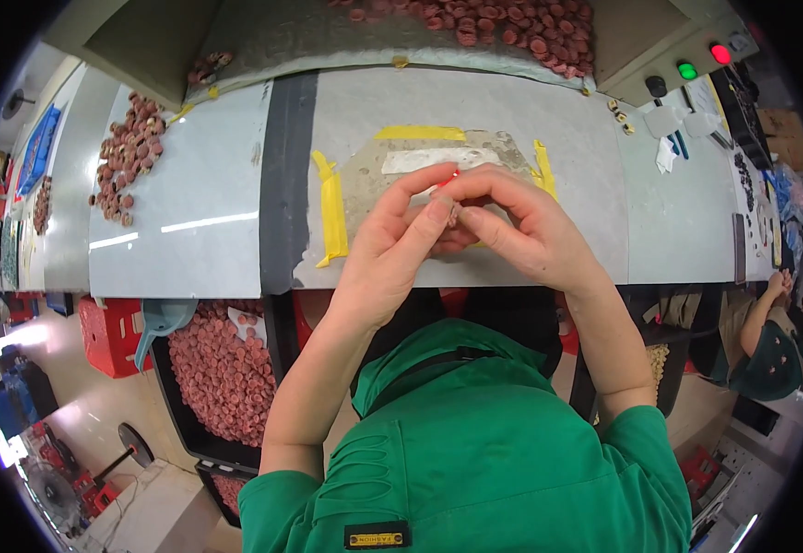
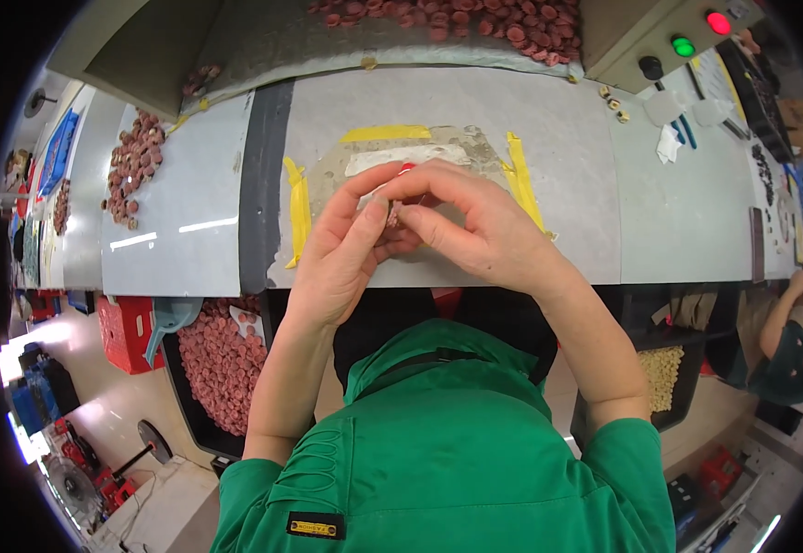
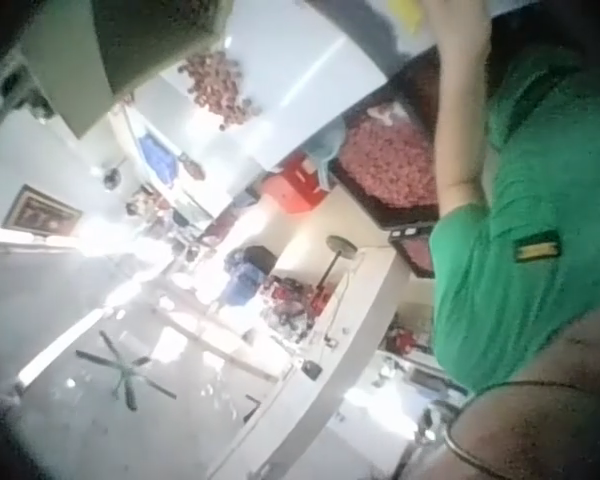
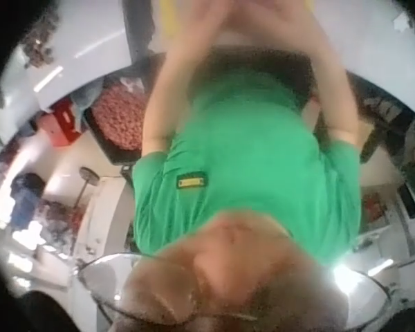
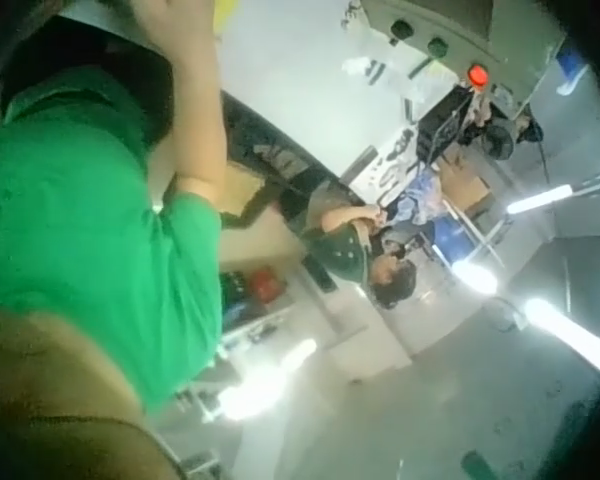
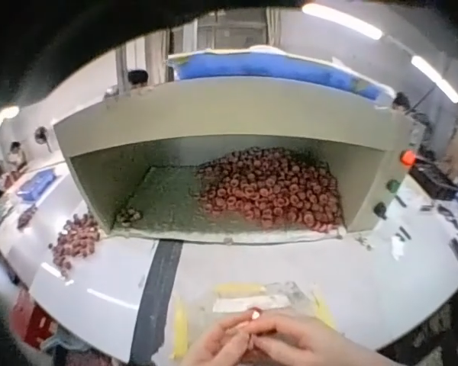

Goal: The person assembles small toy components by hand, applying glue from a glue bottle to join plastic casings.

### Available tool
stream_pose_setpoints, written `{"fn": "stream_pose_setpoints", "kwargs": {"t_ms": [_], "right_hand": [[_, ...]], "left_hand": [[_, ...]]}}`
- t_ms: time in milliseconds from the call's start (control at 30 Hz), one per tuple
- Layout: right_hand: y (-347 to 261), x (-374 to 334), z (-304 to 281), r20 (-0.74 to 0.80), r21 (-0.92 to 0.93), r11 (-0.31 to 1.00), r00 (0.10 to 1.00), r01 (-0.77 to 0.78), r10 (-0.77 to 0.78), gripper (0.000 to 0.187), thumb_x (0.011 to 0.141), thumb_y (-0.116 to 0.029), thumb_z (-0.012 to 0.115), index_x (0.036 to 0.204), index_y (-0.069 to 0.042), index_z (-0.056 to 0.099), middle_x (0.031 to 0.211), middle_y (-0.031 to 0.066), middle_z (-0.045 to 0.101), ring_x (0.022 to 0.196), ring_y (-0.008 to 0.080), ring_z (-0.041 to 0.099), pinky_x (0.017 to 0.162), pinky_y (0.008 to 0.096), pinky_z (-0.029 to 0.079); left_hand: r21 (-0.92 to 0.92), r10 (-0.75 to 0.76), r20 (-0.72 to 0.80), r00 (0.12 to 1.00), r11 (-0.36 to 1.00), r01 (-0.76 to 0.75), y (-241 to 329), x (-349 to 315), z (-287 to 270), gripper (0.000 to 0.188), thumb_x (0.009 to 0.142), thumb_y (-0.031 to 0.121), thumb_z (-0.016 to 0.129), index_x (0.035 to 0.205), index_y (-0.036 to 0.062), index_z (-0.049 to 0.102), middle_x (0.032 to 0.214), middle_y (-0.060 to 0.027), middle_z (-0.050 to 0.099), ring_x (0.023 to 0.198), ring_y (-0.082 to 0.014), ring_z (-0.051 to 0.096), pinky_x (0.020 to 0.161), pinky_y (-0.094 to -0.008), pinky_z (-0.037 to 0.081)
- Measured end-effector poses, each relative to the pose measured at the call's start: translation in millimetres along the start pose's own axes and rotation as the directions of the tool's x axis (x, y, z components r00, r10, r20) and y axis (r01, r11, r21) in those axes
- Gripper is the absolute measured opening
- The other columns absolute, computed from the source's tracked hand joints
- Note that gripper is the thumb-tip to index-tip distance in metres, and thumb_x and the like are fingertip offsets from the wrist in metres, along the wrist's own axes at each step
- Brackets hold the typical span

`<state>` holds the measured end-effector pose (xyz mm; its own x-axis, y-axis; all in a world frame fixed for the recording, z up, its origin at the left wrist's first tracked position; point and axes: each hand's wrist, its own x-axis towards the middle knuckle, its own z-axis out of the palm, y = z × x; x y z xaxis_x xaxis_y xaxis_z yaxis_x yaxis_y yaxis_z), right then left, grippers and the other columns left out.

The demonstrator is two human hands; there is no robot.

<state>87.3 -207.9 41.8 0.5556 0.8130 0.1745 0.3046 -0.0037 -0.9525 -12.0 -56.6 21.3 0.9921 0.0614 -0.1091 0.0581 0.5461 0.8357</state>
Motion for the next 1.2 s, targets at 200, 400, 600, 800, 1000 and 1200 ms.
{"fn": "stream_pose_setpoints", "kwargs": {"t_ms": [200,400,600,800,1000,1200], "right_hand": [[2,-21,-39,-0.073,-0.141,0.983,0.991,-0.121,0.111,0.023,0.091,-0.006,0.055,0.112,-0.002,0.061,0.105,0.0072,0.061,0.094,0.0167,0.058,0.085,0.0291,0.046],[43,-48,-153,-0.579,-0.610,0.730,0.802,-0.308,-0.145,0.018,0.089,-0.007,0.057,0.107,-0.004,0.060,0.107,0.0104,0.059,0.090,0.0207,0.060,0.079,0.0301,0.050],[67,-41,-178,-0.585,-0.613,0.679,0.810,-0.404,-0.046,0.019,0.085,-0.003,0.061,0.103,-0.003,0.056,0.095,0.0093,0.060,0.085,0.0200,0.060,0.074,0.0298,0.049],[31,-28,-120,-0.427,-0.608,0.735,0.904,-0.300,0.016,0.018,0.083,0.002,0.056,0.100,-0.002,0.055,0.097,0.0114,0.058,0.088,0.0252,0.060,0.077,0.0334,0.049],[23,-10,-105,-0.189,-0.768,0.617,0.981,-0.170,0.035,0.018,0.083,0.000,0.056,0.101,-0.002,0.062,0.098,0.0131,0.058,0.091,0.0304,0.059,0.079,0.0373,0.049],[25,-6,-101,-0.291,-0.586,0.764,0.950,-0.270,0.113,0.016,0.087,-0.001,0.056,0.100,0.000,0.064,0.097,0.0129,0.061,0.087,0.0296,0.061,0.078,0.0353,0.050]], "left_hand": [[0.661,0.218,-0.140,0.966,0.747,-0.073,35,-4,-36,0.036,0.089,0.003,0.059,0.125,0.0032,0.053,0.099,-0.0034,0.063,0.083,-0.0090,0.056,0.076,-0.0228,0.046],[0.860,0.611,0.105,0.785,-0.452,0.236,116,7,-188,0.022,0.090,0.017,0.059,0.109,0.0054,0.063,0.108,-0.0105,0.063,0.105,-0.0288,0.055,0.094,-0.0390,0.040],[0.789,0.670,0.213,0.712,-0.547,0.280,119,36,-207,0.024,0.089,0.016,0.060,0.112,0.0092,0.063,0.112,-0.0098,0.062,0.112,-0.0275,0.052,0.096,-0.0397,0.038],[0.947,0.441,0.317,0.840,-0.106,-0.302,60,152,-51,0.025,0.085,0.018,0.063,0.109,0.0108,0.063,0.093,-0.0101,0.061,0.084,-0.0286,0.060,0.076,-0.0389,0.048],[0.957,0.419,0.282,0.863,-0.057,-0.285,34,204,-23,0.024,0.085,0.023,0.064,0.104,0.0082,0.065,0.087,-0.0141,0.065,0.080,-0.0294,0.062,0.072,-0.0359,0.049],[0.891,0.435,0.156,0.887,0.325,-0.316,55,153,-54,0.027,0.090,0.010,0.062,0.114,0.0016,0.055,0.101,-0.0050,0.065,0.090,-0.0104,0.061,0.076,-0.0233,0.050]]}}
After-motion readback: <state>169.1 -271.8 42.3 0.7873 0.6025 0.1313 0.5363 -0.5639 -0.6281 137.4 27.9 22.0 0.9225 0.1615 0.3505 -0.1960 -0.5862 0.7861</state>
